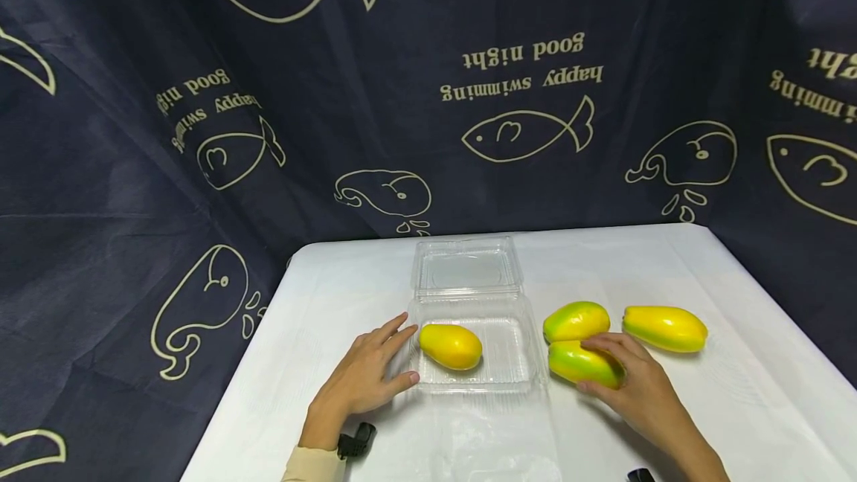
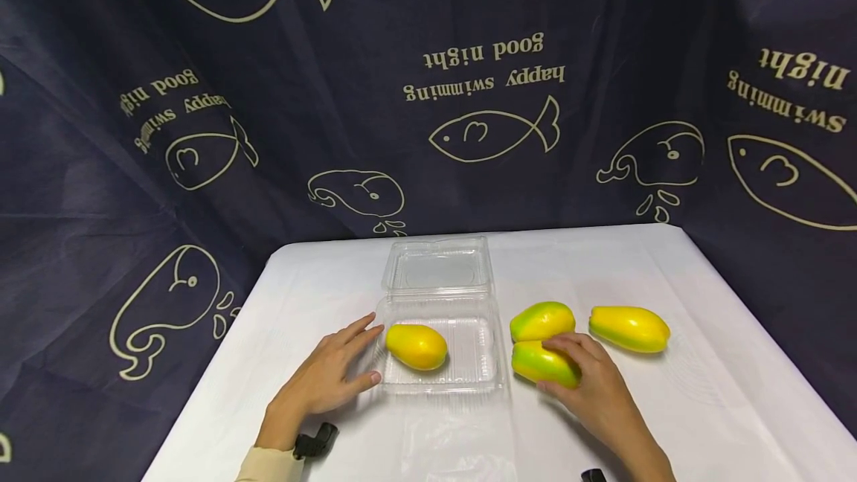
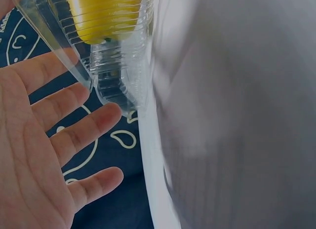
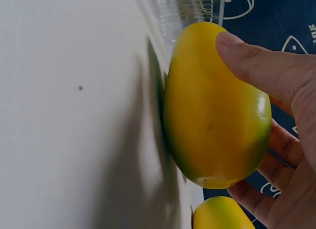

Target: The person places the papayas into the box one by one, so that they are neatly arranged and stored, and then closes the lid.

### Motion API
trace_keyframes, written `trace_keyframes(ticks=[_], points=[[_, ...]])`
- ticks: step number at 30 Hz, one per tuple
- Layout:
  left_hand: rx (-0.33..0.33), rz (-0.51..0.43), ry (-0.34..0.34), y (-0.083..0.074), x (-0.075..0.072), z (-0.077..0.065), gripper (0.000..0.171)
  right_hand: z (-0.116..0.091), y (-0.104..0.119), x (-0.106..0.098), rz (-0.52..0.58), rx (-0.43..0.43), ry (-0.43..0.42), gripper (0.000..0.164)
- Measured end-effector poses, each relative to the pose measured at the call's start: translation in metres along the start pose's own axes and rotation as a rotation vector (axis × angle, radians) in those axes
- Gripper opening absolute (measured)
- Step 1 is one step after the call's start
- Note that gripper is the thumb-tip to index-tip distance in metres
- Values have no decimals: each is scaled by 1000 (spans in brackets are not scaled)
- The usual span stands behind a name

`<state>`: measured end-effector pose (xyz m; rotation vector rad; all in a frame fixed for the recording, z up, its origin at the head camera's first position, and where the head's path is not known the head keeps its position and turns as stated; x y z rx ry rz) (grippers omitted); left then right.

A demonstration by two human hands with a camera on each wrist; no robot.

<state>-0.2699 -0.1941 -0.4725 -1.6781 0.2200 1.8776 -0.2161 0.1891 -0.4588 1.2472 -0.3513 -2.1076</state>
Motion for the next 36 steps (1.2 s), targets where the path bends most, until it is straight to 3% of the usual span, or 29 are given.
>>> trace_keyframes(ticks=[12,28,36], points=[[-2,0,-5,-1,0,0,75,-6,-5,2,6,29,-8,73],[4,22,-9,0,1,1,75,-7,-13,5,7,90,37,71],[-10,17,5,2,1,0,75,-11,-11,4,5,58,10,71]])
Point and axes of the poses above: each hand's wrist, its own z-axis towards the middle knuckle, its own x-axis out of the palm, y = z × x, the point moved 9 cm from there along z, towards the middle knuckle
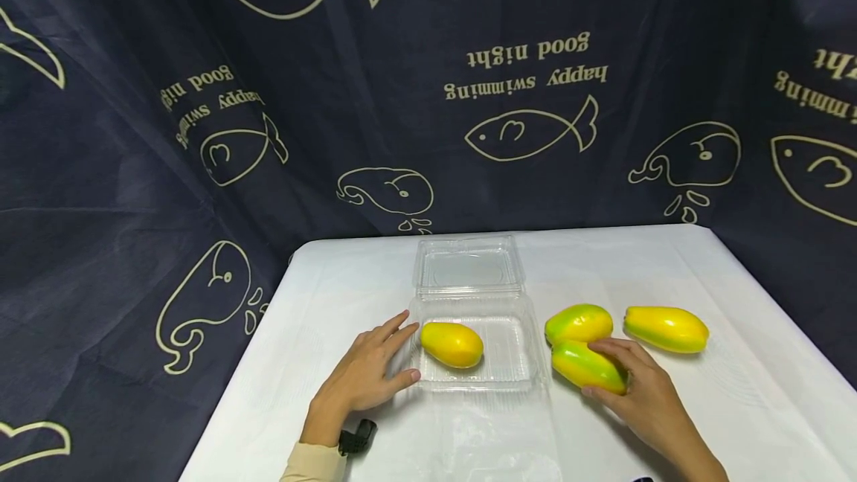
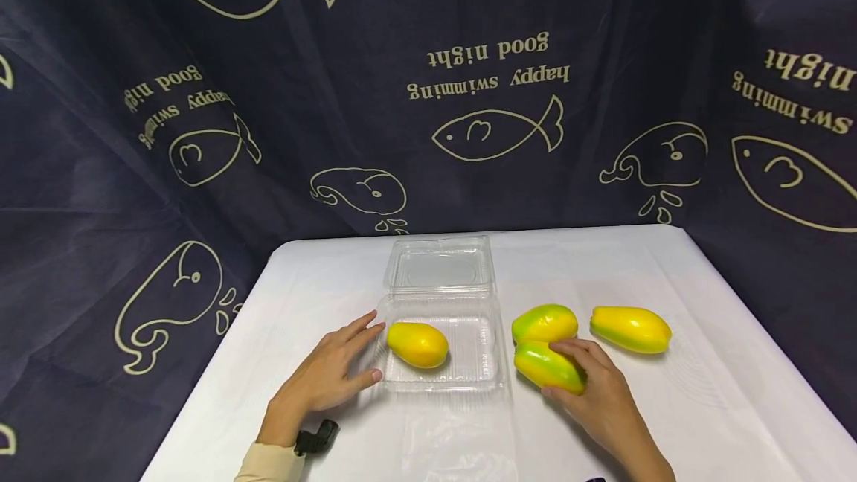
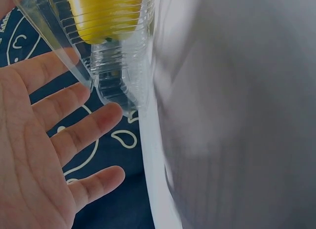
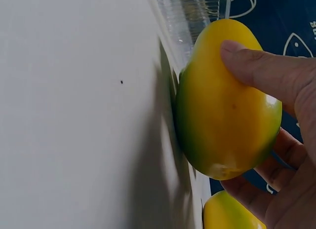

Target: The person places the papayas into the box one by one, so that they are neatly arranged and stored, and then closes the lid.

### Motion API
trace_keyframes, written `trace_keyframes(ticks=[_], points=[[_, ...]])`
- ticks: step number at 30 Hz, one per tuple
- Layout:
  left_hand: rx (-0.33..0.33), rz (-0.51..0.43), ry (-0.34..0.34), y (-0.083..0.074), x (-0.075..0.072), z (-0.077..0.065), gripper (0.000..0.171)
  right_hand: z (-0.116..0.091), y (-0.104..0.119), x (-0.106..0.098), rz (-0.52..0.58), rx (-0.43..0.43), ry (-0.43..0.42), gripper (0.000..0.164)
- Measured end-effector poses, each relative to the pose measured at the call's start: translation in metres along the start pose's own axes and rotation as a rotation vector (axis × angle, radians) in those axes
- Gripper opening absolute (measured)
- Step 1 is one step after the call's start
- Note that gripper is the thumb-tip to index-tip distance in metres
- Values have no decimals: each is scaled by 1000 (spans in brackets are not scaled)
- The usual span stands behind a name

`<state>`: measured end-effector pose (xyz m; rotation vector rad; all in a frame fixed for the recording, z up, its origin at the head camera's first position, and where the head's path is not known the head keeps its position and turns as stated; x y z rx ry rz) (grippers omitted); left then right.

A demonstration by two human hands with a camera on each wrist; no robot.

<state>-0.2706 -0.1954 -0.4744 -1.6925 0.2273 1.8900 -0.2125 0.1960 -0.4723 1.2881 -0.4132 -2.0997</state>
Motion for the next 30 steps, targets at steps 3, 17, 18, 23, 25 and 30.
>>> trace_keyframes(ticks=[3,17,18,23,25,30], points=[[-1,-5,-1,0,0,0,75,-1,1,-1,12,-15,-8,72],[3,-3,-11,-2,0,0,75,-1,8,-4,6,23,32,66],[4,-2,-12,-2,0,0,75,-1,8,-5,9,26,30,66],[7,-4,-15,-2,-1,0,75,1,10,-9,29,23,23,66],[7,-8,-14,-2,-1,-1,76,2,12,-10,34,9,11,67],[4,-9,-15,-1,-1,-1,76,9,22,-17,63,-49,-40,68]])
Point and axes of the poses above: each hand's wrist, its own z-axis towards the middle knuckle, its own x-axis out of the palm, y = z × x, the point moved 9 cm from there along z, towards the middle knuckle
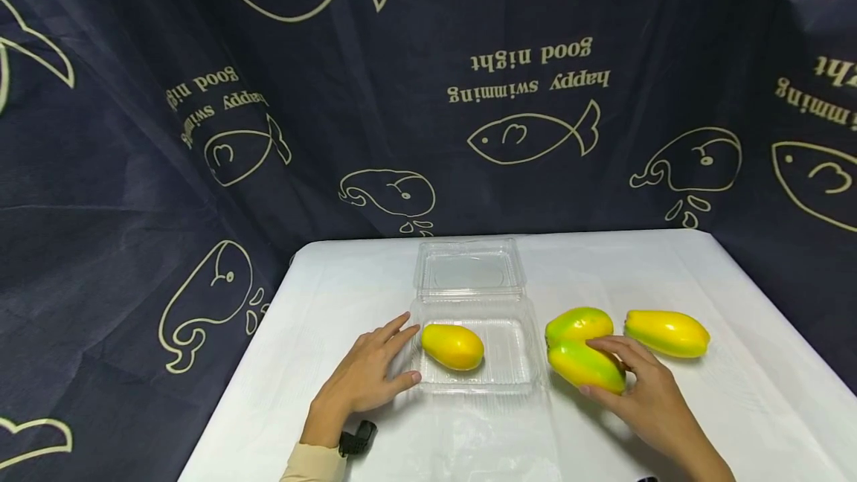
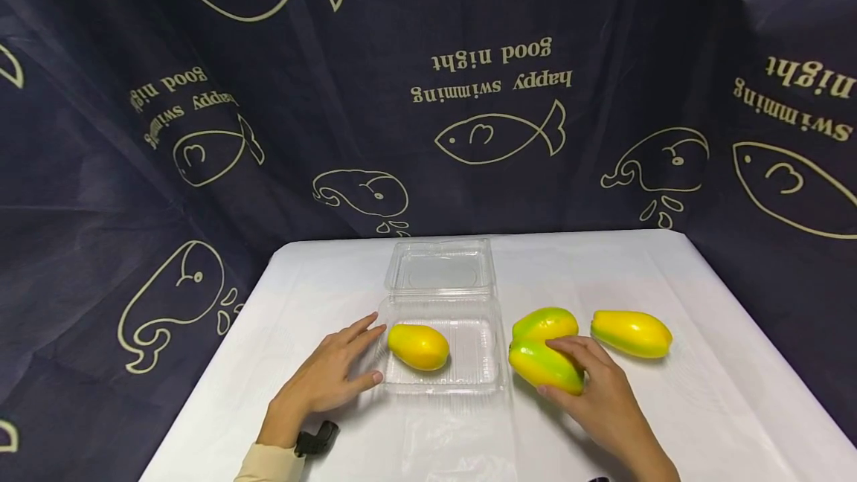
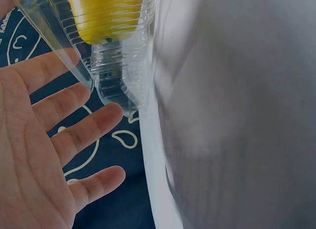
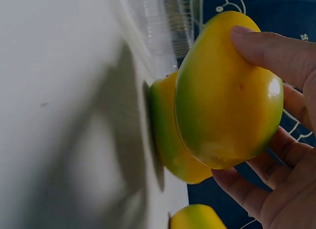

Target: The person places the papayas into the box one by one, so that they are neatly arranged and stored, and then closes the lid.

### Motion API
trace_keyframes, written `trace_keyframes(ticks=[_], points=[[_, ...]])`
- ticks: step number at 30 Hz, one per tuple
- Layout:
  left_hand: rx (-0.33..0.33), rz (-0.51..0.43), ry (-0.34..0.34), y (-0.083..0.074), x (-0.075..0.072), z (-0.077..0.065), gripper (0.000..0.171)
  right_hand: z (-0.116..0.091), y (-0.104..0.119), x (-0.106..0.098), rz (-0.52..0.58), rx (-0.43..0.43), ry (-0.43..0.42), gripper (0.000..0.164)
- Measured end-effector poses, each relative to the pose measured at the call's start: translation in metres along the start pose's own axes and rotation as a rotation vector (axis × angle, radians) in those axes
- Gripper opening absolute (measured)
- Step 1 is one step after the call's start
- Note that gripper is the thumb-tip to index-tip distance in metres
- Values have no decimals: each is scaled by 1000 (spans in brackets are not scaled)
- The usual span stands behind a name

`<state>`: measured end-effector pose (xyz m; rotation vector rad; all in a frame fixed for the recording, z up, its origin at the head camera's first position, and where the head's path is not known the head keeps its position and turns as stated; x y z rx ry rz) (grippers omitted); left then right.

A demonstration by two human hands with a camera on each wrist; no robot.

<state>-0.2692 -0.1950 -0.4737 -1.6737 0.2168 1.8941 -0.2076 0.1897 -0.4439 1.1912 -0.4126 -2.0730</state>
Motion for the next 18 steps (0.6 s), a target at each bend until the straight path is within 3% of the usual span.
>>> trace_keyframes(ticks=[9,18], points=[[5,8,0,1,0,0,75,15,12,0,0,-61,-9,70],[1,8,5,1,0,0,76,29,22,2,-3,-28,33,67]])
Point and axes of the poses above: each hand's wrist, its own z-axis towards the middle knuckle, its own x-axis out of the palm, y = z × x, the point moved 9 cm from there along z, towards the middle knuckle
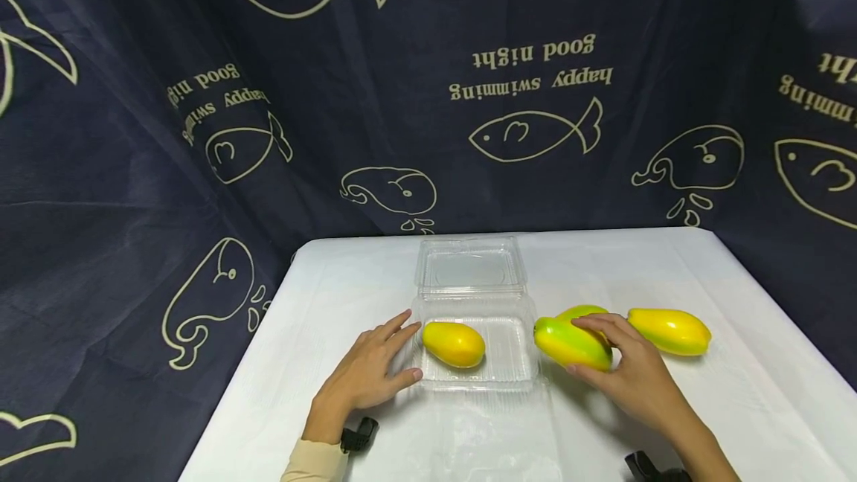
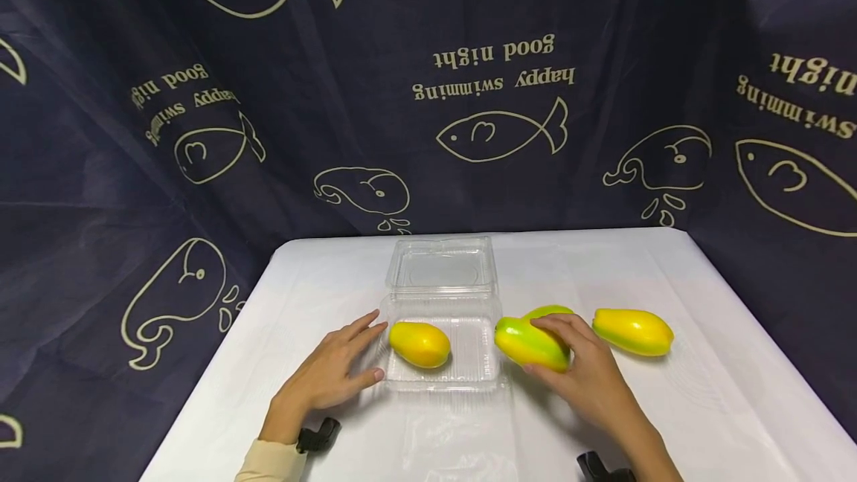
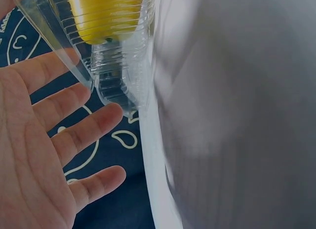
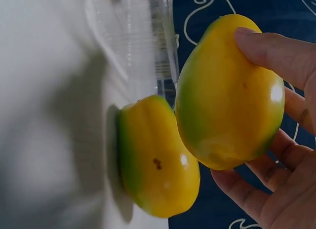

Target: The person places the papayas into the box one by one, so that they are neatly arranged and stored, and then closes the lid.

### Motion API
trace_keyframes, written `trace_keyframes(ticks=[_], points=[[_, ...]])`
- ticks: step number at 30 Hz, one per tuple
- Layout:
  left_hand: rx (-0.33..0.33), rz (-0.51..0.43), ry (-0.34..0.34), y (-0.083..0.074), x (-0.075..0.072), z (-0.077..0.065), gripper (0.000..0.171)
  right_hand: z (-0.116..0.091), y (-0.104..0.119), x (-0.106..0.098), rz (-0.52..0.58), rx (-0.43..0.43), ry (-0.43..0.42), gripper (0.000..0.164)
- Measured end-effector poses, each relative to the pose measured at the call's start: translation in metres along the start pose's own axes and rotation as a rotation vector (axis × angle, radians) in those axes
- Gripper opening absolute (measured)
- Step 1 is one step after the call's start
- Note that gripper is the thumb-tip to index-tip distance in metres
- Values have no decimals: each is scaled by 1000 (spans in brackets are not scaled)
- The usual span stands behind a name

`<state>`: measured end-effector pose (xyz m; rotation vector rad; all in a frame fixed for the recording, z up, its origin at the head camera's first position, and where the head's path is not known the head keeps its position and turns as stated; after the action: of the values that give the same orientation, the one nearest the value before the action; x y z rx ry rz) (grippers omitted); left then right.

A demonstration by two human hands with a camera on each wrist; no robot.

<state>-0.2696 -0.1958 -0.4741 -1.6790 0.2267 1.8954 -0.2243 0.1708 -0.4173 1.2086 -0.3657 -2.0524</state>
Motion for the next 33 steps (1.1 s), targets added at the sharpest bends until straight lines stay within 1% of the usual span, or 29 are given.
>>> trace_keyframes(ticks=[4,8,10,15,23,29,33], points=[[-1,-3,4,-1,0,0,76,9,5,2,3,-20,10,67],[-6,-8,8,0,0,1,76,20,10,8,-2,-48,23,66],[-7,-10,12,0,0,1,77,24,11,12,-1,-47,33,65],[-3,-3,9,-2,-1,0,76,35,16,20,6,-26,66,63],[-13,15,2,-4,-1,-2,76,54,34,26,19,-18,94,63],[-17,14,2,-4,-2,-2,76,67,40,45,73,20,171,61],[-16,13,0,-4,-2,-2,76,74,43,56,95,27,199,61]])
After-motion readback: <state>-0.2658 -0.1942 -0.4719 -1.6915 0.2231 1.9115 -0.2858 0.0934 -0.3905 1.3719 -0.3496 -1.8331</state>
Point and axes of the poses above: each hand's wrist, its own z-axis towards the middle knuckle, its own x-axis out of the palm, y = z × x, the point moved 9 cm from there along z, towards the middle knuckle
